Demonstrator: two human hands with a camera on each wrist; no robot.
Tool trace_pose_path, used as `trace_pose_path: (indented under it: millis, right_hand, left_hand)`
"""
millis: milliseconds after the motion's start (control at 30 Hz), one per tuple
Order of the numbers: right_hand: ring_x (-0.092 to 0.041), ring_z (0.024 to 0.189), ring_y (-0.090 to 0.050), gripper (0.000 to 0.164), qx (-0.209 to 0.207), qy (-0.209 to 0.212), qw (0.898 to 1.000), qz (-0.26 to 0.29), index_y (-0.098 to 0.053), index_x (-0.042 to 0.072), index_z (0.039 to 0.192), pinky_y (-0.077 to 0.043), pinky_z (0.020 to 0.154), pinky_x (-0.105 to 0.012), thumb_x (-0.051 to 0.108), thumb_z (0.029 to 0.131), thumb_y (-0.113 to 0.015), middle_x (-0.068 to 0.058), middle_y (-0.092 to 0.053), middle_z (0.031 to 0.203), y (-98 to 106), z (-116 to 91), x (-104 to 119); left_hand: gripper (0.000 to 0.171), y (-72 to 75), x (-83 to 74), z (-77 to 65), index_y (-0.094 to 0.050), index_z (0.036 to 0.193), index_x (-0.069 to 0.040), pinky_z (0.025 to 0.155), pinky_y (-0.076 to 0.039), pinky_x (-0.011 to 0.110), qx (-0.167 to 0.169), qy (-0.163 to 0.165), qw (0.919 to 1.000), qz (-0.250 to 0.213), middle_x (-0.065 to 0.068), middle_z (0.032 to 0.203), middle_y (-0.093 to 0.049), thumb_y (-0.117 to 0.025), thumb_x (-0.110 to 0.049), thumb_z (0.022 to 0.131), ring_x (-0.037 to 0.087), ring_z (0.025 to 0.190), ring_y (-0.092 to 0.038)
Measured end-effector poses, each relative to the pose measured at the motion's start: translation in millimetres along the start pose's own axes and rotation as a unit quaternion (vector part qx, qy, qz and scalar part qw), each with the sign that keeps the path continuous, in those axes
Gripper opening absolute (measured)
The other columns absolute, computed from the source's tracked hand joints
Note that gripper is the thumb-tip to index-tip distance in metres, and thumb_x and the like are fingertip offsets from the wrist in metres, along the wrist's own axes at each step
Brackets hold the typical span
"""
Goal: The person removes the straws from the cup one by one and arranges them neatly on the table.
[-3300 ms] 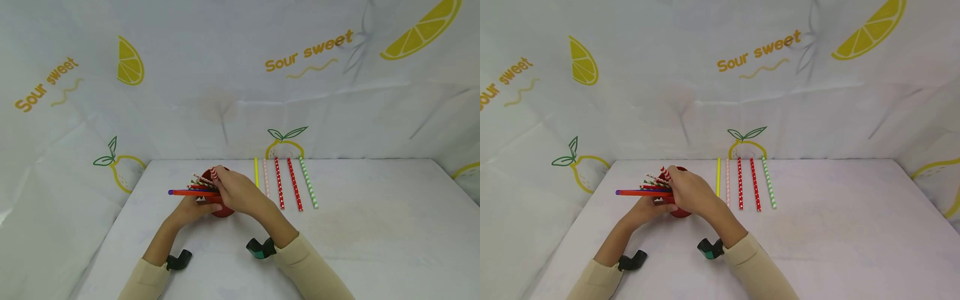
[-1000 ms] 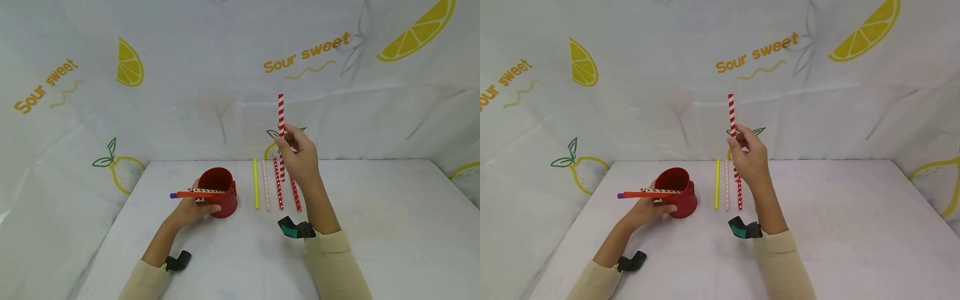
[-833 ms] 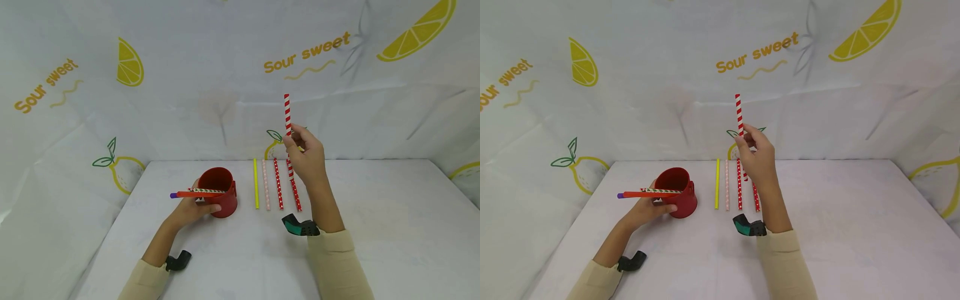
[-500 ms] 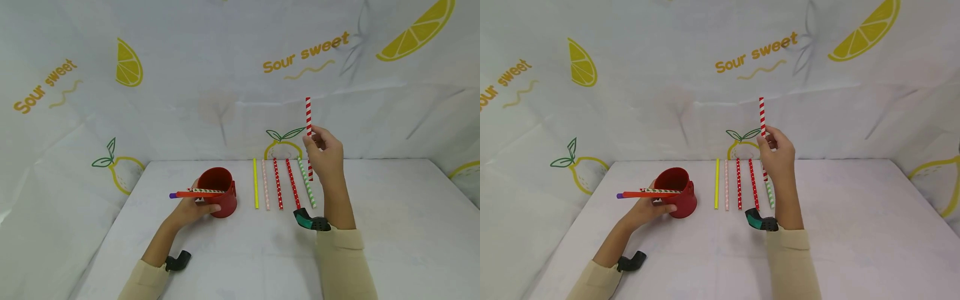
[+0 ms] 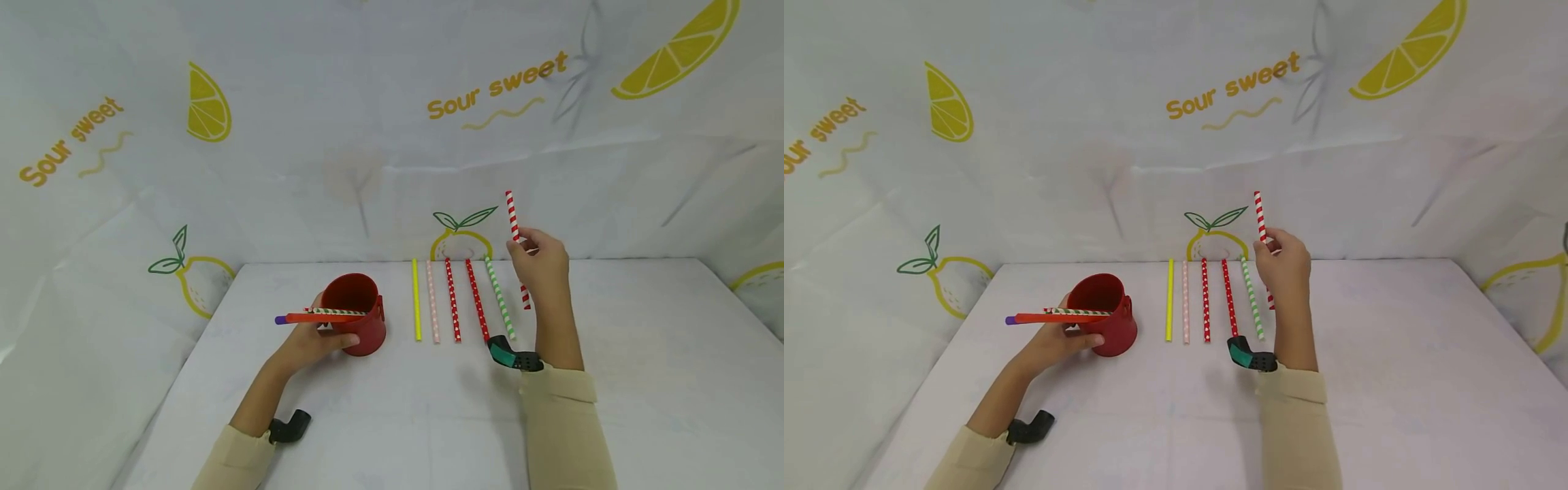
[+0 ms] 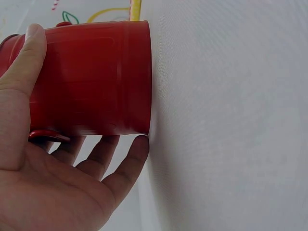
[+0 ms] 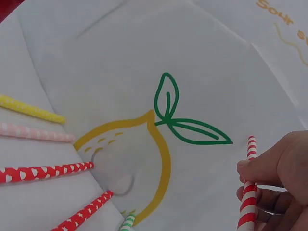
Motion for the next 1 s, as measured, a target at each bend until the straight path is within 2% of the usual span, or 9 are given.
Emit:
trace_pose_path:
  millis: [233,500,633,700,933,1000]
  right_hand:
    - [-0.031,0.091,-0.053,0.046,0.025,-0.013,0.997,-0.066,-0.052,0.003,0.142,-0.051,0.067,-0.034,0.022,0.101,-0.059,-0.018,-0.057,0.112,-7,6,-16]
    - [-0.035,0.095,-0.055,0.045,0.053,-0.060,0.992,-0.093,-0.053,0.000,0.139,-0.055,0.077,-0.043,0.021,0.100,-0.061,-0.023,-0.058,0.115,-12,11,-44]
    - [-0.036,0.098,-0.054,0.046,0.066,-0.086,0.989,-0.099,-0.052,0.000,0.139,-0.054,0.078,-0.043,0.022,0.100,-0.061,-0.023,-0.056,0.118,-16,13,-56]
    - [-0.036,0.098,-0.054,0.045,0.075,-0.092,0.988,-0.104,-0.052,0.000,0.139,-0.054,0.076,-0.042,0.021,0.100,-0.061,-0.023,-0.056,0.118,-18,14,-60]
    - [-0.036,0.096,-0.054,0.042,0.093,-0.087,0.985,-0.116,-0.055,-0.003,0.135,-0.051,0.073,-0.041,0.019,0.100,-0.060,-0.024,-0.056,0.116,-23,14,-67]
    - [-0.037,0.097,-0.054,0.040,0.095,-0.085,0.984,-0.121,-0.056,-0.004,0.132,-0.051,0.074,-0.042,0.018,0.099,-0.060,-0.024,-0.056,0.116,-23,14,-69]
  left_hand:
    - [0.080,-0.2,1.5,-1.4,-0.038,0.147,-0.018,0.089,-0.055,0.041,0.002,-0.007,1.0000,-0.001,0.003,0.139,-0.052,-0.084,-0.008,0.081,0.027,0.128,-0.046]
    - [0.081,0.1,1.7,-1.0,-0.038,0.147,-0.019,0.089,-0.055,0.040,0.003,-0.010,0.9999,-0.001,0.002,0.139,-0.051,-0.085,-0.009,0.081,0.026,0.129,-0.046]
    - [0.081,0.3,0.5,-0.9,-0.038,0.147,-0.019,0.089,-0.055,0.040,0.002,-0.010,0.9999,0.000,0.001,0.140,-0.051,-0.085,-0.010,0.081,0.026,0.129,-0.046]
    - [0.081,-0.2,-3.3,-1.5,-0.038,0.147,-0.018,0.089,-0.056,0.039,0.003,-0.009,1.0000,0.000,0.002,0.139,-0.051,-0.085,-0.009,0.081,0.026,0.129,-0.046]
    - [0.078,-2.4,-29.7,-4.9,-0.037,0.146,-0.004,0.090,-0.055,0.039,0.012,-0.018,0.9997,-0.012,0.012,0.139,-0.051,-0.083,-0.004,0.082,0.035,0.129,-0.045]
    - [0.079,-2.2,-25.6,-4.1,-0.037,0.146,-0.006,0.090,-0.055,0.038,0.011,-0.017,0.9998,-0.009,0.010,0.139,-0.052,-0.083,-0.004,0.082,0.034,0.129,-0.045]
Point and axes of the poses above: each hand's wrist, its own z-axis towards the middle knuckle, its own y-axis out of the back of the hand, x = y × z, the point moved 9 cm from there along z, towards the middle knuckle
